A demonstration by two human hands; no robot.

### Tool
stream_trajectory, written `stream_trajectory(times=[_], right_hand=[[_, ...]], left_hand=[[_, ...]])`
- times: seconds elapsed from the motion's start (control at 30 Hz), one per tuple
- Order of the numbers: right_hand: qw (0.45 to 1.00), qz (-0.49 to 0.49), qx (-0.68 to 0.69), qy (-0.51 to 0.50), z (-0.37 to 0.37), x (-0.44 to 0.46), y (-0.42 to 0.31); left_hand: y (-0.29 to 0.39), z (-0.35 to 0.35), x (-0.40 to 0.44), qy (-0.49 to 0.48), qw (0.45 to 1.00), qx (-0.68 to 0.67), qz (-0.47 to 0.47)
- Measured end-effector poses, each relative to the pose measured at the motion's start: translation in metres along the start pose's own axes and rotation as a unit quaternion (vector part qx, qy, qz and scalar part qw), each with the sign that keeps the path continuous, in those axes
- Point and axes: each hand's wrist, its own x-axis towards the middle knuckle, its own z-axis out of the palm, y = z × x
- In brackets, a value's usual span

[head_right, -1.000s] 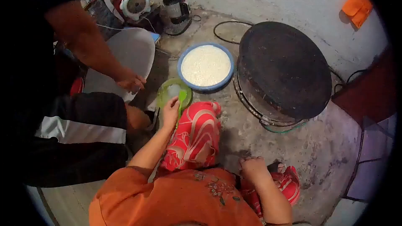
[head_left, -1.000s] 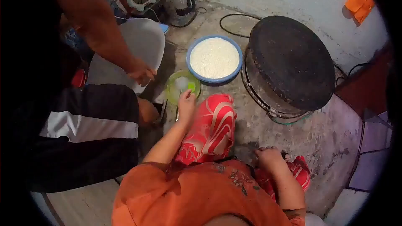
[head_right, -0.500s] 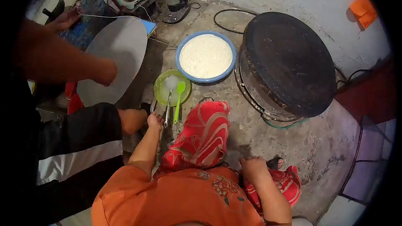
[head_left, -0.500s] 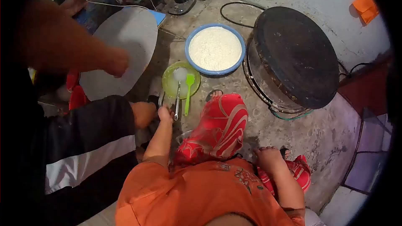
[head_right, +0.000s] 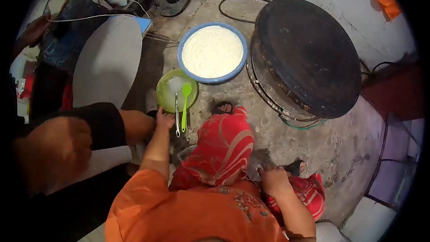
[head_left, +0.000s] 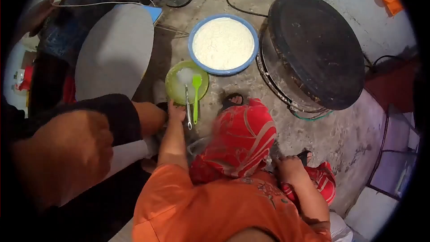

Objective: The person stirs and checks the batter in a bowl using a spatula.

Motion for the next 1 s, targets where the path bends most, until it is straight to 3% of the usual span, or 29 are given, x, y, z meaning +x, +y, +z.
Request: stream_trajectory(times=[0.03, 0.07, 0.13, 0.17, 0.2, 0.27, 0.3, 0.33, 0.53, 0.67, 0.9, 1.0], right_hand=[[1.000, -0.010, 0.006, 0.004, 0.000, 0.001, 0.001], [1.000, -0.020, 0.011, 0.008, -0.001, 0.001, 0.002], [1.000, -0.022, 0.014, 0.008, 0.000, 0.002, 0.004], [0.999, -0.025, 0.017, 0.011, 0.001, 0.003, 0.004], [0.999, -0.025, 0.017, 0.010, 0.002, 0.004, 0.005], [0.998, -0.023, 0.030, 0.041, 0.003, 0.002, 0.004], [0.998, -0.022, 0.031, 0.041, 0.003, 0.000, 0.003], [0.998, -0.016, 0.025, 0.051, 0.002, -0.001, 0.001], [0.996, -0.022, -0.033, 0.074, 0.005, -0.012, -0.005], [0.994, -0.044, -0.060, 0.081, 0.012, -0.019, -0.004], [0.995, -0.034, -0.062, 0.072, 0.010, -0.022, -0.002], [0.996, -0.031, -0.022, 0.075, 0.010, -0.022, -0.004]], left_hand=[[-0.001, -0.003, -0.005, -0.082, 0.996, -0.018, -0.019], [-0.007, 0.002, -0.005, -0.080, 0.996, -0.017, -0.022], [-0.023, 0.021, -0.025, 0.031, 0.998, 0.003, 0.059], [-0.036, 0.003, 0.011, -0.010, 0.988, -0.014, 0.155], [-0.043, -0.005, 0.023, -0.009, 0.988, -0.014, 0.154], [-0.053, -0.012, 0.032, -0.039, 0.999, 0.010, 0.030], [-0.059, 0.002, 0.005, 0.019, 0.999, 0.041, 0.018], [-0.066, 0.031, -0.043, 0.040, 0.998, 0.039, 0.017], [-0.087, -0.003, -0.028, -0.050, 0.993, 0.110, 0.009], [-0.101, -0.018, -0.012, 0.017, 0.982, 0.185, -0.021], [-0.126, 0.010, -0.101, -0.097, 0.961, 0.249, -0.065], [-0.128, 0.014, -0.105, -0.036, 0.949, 0.303, -0.080]])
